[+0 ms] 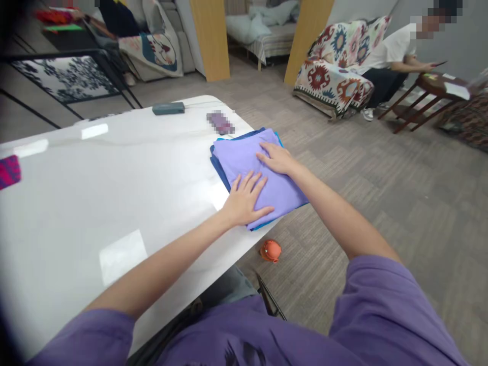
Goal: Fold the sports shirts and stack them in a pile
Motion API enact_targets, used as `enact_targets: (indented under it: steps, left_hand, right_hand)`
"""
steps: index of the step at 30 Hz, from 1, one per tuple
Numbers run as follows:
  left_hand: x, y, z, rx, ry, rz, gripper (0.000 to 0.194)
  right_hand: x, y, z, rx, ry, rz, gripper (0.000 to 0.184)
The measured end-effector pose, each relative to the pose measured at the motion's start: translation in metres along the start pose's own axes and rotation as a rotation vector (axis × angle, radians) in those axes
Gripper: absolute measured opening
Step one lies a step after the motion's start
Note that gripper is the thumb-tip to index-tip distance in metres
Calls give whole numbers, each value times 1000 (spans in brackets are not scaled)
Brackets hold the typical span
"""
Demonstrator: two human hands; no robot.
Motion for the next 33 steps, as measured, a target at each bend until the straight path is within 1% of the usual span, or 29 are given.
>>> enact_targets:
  steps: [1, 2, 3, 4, 5, 6, 7, 8, 9, 10, 11, 12, 13, 15, 16, 18, 19, 20, 21, 22, 24, 26, 28, 29, 30, 31, 32, 33]
  left_hand:
    - [1, 6, 8, 2, -26, -10, 98]
    - [0, 10, 12, 1, -50, -27, 100]
    - [-2, 12, 12, -5, -72, -47, 102]
    - [-7, 12, 7, -17, -92, -67, 104]
    - [-14, 9, -2, -29, -97, -91, 106]
    - [-26, 3, -16, -30, -77, -121, 106]
    - [-42, -6, -34, -16, -43, -159, 105]
    - [-63, -17, -53, 12, -1, -202, 102]
    - [-89, -31, -74, 44, 36, -253, 98]
    - [-122, -46, -94, 69, 67, -321, 93]
    - [-160, -62, -113, 83, 93, -410, 87]
    - [-203, -78, -130, 88, 119, -518, 82]
    - [-250, -93, -145, 86, 141, -645, 76]
    - [-348, -119, -164, 104, 181, -917, 65]
    - [-396, -129, -169, 118, 189, -1049, 58]
    - [-480, -142, -171, 126, 231, -1220, 54]
    - [-514, -146, -169, 127, 250, -1287, 54]
    - [-543, -150, -166, 127, 269, -1339, 54]
    - [-565, -154, -162, 127, 283, -1383, 55]
    - [-582, -158, -157, 127, 295, -1417, 57]
    - [-603, -167, -146, 121, 309, -1453, 60]
    - [-610, -174, -136, 113, 293, -1465, 63]
    - [-611, -178, -126, 108, 262, -1460, 65]
    - [-610, -179, -122, 109, 251, -1450, 66]
    - [-609, -178, -118, 112, 247, -1435, 67]
    - [-607, -176, -116, 112, 251, -1418, 67]
    - [-606, -174, -114, 109, 259, -1403, 66]
    - [-604, -171, -112, 104, 269, -1389, 65]
  right_hand:
    - [-2, -3, 8, -25, -2, 1, 75]
    - [-6, -5, 13, -47, 8, -5, 76]
    - [-9, -8, 16, -69, 20, -19, 78]
    - [-12, -11, 15, -75, 38, -38, 84]
    - [-14, -14, 13, -75, 51, -64, 93]
    - [-13, -17, 9, -82, 95, -86, 99]
    - [-9, -22, 3, -109, 167, -120, 100]
    - [-3, -31, -3, -110, 243, -146, 98]
    - [7, -43, -6, -91, 249, -166, 96]
    - [17, -60, -8, -72, 264, -183, 94]
    - [27, -85, -7, -54, 252, -213, 93]
    - [36, -116, -4, -47, 217, -252, 92]
    - [44, -152, 2, -48, 176, -299, 92]
    - [55, -235, 21, -67, 54, -402, 89]
    - [61, -278, 35, -76, -16, -444, 87]
    - [74, -363, 67, -83, -153, -506, 85]
    - [82, -404, 86, -85, -222, -536, 86]
    - [90, -444, 106, -86, -288, -570, 85]
    - [100, -483, 126, -81, -339, -609, 85]
    - [111, -523, 146, -77, -388, -651, 85]
    - [137, -601, 182, -69, -438, -681, 83]
    - [165, -678, 211, -78, -440, -699, 80]
    - [194, -748, 230, -102, -382, -724, 78]
    - [208, -777, 237, -120, -344, -729, 78]
    - [221, -800, 242, -142, -311, -723, 79]
    - [235, -817, 246, -167, -294, -701, 79]
    - [248, -828, 250, -196, -296, -666, 79]
    - [259, -832, 253, -229, -313, -624, 79]
Point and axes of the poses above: each hand's wrist, its own x-axis towards the middle knuckle, its own z-axis out of the palm, y = z × x, the point moved 4 cm from there along x, towards the middle knuckle, and after that the axes turned 15 degrees about -y, right-handed, at the moved point
